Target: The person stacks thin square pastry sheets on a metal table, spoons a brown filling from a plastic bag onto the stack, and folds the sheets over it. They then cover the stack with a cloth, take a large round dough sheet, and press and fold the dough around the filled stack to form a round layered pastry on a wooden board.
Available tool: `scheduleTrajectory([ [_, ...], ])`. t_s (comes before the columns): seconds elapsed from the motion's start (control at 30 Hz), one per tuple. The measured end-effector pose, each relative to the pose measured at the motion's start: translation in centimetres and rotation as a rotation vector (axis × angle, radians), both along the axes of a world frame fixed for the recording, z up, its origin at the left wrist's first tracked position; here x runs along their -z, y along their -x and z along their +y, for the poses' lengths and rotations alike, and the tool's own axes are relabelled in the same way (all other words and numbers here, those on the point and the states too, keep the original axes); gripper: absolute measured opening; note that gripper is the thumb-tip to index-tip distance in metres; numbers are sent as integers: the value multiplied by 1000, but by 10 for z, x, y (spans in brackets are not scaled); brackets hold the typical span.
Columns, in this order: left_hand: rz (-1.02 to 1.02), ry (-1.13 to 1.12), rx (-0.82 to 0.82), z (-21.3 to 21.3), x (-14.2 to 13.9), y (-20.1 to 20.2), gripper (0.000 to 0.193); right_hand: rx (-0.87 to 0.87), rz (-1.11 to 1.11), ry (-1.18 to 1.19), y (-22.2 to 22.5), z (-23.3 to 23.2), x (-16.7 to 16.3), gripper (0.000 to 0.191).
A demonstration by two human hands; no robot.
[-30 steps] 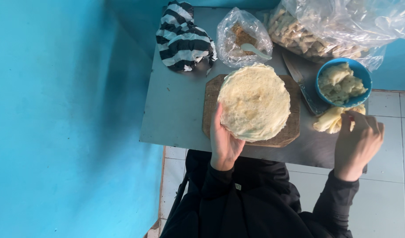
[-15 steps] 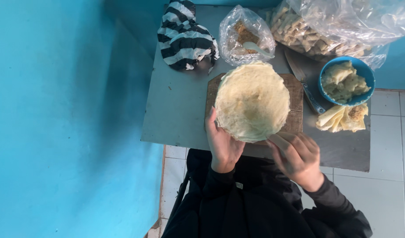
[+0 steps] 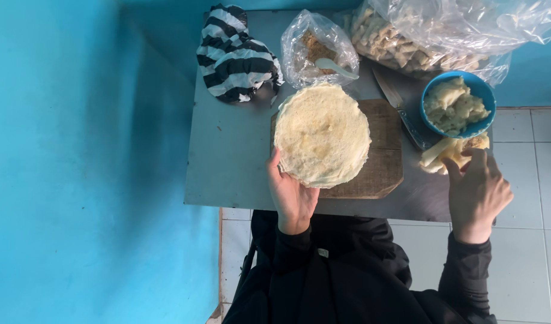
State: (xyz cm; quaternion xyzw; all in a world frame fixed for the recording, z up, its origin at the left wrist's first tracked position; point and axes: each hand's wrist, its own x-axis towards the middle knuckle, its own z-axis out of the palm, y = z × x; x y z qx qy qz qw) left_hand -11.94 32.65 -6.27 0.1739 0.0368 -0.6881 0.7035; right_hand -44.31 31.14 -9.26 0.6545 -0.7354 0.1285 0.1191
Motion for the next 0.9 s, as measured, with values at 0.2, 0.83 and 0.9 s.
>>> scheduleTrajectory([
  [0.2,9,2,35,-4,8,7,69,-102,-36,69,9,-1,7,15],
  [0.83,7,30,25,5,1,-1,69,-62,-92,231,37,-22,16,2],
  [0.9,7,22,22,4,0,-2,69,-50,-116,200,38,-24,23,7],
])
